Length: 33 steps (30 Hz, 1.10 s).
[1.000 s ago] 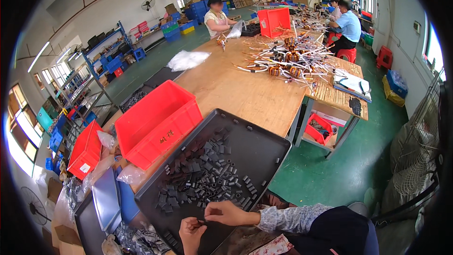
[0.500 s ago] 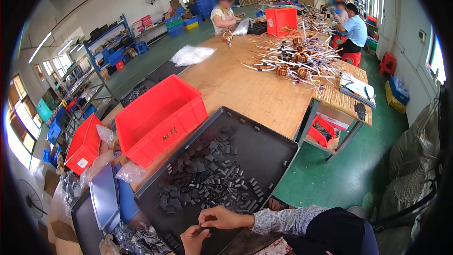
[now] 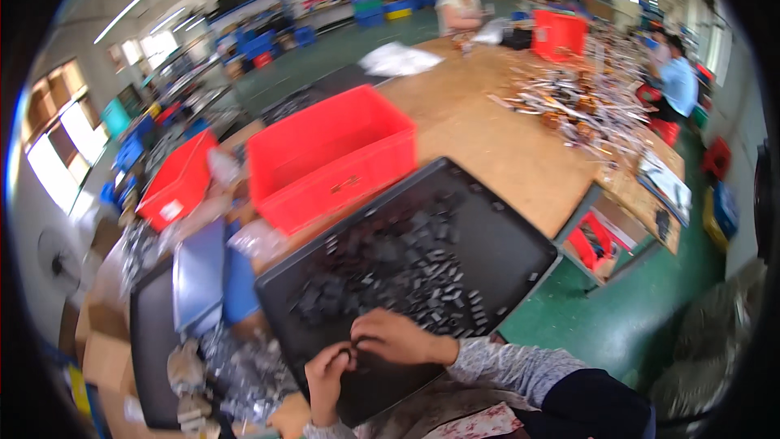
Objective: The person sits at a workbench in a factory setting and repeatedly picks up small black plastic components from a tray. They manipulate the parts by hand, appearing to fit or snap them together, and place the assembled units into a row on the left side of the tray. The process is repetitive and involves handling the small components one by one.
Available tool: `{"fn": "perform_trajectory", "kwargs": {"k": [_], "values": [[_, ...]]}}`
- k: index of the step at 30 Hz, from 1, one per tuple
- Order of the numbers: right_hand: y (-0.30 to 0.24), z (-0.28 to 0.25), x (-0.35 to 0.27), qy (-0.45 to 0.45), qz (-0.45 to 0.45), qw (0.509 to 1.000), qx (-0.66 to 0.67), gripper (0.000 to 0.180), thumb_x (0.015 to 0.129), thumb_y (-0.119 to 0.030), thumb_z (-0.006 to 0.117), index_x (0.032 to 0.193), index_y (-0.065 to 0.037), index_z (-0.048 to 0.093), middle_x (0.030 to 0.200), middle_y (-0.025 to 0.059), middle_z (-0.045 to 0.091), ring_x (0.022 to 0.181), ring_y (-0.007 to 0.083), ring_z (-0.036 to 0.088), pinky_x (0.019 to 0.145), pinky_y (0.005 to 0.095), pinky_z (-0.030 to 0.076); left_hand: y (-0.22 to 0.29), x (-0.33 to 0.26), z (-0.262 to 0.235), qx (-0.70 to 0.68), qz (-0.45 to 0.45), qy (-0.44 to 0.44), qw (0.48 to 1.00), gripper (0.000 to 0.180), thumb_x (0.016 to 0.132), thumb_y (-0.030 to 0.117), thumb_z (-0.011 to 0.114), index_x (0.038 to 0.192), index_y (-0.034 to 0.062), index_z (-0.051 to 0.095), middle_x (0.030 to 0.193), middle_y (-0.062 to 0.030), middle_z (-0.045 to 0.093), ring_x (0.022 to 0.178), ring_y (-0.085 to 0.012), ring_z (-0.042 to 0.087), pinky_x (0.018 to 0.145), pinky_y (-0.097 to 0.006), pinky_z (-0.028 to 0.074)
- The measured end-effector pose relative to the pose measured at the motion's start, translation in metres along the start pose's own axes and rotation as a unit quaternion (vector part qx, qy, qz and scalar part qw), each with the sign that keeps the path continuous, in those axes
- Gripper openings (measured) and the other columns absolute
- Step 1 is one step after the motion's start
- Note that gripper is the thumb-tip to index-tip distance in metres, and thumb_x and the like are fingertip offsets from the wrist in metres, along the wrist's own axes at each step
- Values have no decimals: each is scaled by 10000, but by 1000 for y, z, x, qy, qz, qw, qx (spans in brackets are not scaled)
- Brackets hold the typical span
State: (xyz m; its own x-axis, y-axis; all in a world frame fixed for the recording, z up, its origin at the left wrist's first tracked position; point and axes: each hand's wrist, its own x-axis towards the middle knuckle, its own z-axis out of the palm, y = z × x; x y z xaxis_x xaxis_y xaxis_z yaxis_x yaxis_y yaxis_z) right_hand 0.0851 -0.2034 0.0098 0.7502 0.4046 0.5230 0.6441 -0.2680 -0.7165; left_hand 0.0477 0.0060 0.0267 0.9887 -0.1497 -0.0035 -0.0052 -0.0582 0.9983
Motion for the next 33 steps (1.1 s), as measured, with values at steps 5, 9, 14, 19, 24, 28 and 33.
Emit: {"fn": "perform_trajectory", "kwargs": {"k": [5,9,14,19,24,28,33], "values": [[10,1,3,-108,-64,964,-233,484,768,-186,761,1214,-126,583,1286,113,538,1216,331,505,983,432,450,15,18,-51,324,201,132,915,269,849,-21,658,1101,57,716,948,-134,711,809,-260,673,745,-299,530],[4,4,-1,-124,-56,963,-234,477,760,-163,754,1207,-117,593,1263,83,558,1235,301,493,979,445,445,-8,14,-87,493,213,154,829,279,739,-4,717,1002,86,746,930,-109,717,949,-321,626,850,-403,510],[9,-4,0,-68,-54,970,-228,340,757,-86,725,1077,-61,613,1114,73,606,1095,273,560,901,376,485,-23,14,-80,479,239,156,830,234,723,36,756,954,69,749,900,-94,704,999,-329,606,893,-428,494],[1,-8,2,-33,-16,976,-213,374,768,-92,728,1115,-59,595,1185,86,576,1113,280,543,899,404,485,-20,10,-72,482,238,148,830,193,741,63,768,933,57,748,855,-89,687,1007,-330,611,898,-432,491],[0,-4,4,-62,-47,957,-281,390,754,-95,737,1118,-76,599,1233,74,542,1139,276,517,900,395,474,-5,8,-67,452,219,127,855,226,752,58,763,975,47,735,930,-107,688,1014,-345,619,916,-455,483],[9,-3,2,-57,-19,968,-243,311,739,-75,732,1030,-80,620,1128,62,568,1080,269,534,880,380,474,12,29,-52,362,197,47,910,306,815,89,747,1115,42,704,1092,-158,681,1099,-345,610,996,-441,456],[19,0,1,-18,-29,973,-227,231,727,-43,717,937,-69,624,1017,59,585,1020,272,549,860,376,480,-44,94,-61,428,201,134,871,601,934,272,647,1440,35,425,1431,-302,420,1341,-531,345,1126,-544,292]]}}
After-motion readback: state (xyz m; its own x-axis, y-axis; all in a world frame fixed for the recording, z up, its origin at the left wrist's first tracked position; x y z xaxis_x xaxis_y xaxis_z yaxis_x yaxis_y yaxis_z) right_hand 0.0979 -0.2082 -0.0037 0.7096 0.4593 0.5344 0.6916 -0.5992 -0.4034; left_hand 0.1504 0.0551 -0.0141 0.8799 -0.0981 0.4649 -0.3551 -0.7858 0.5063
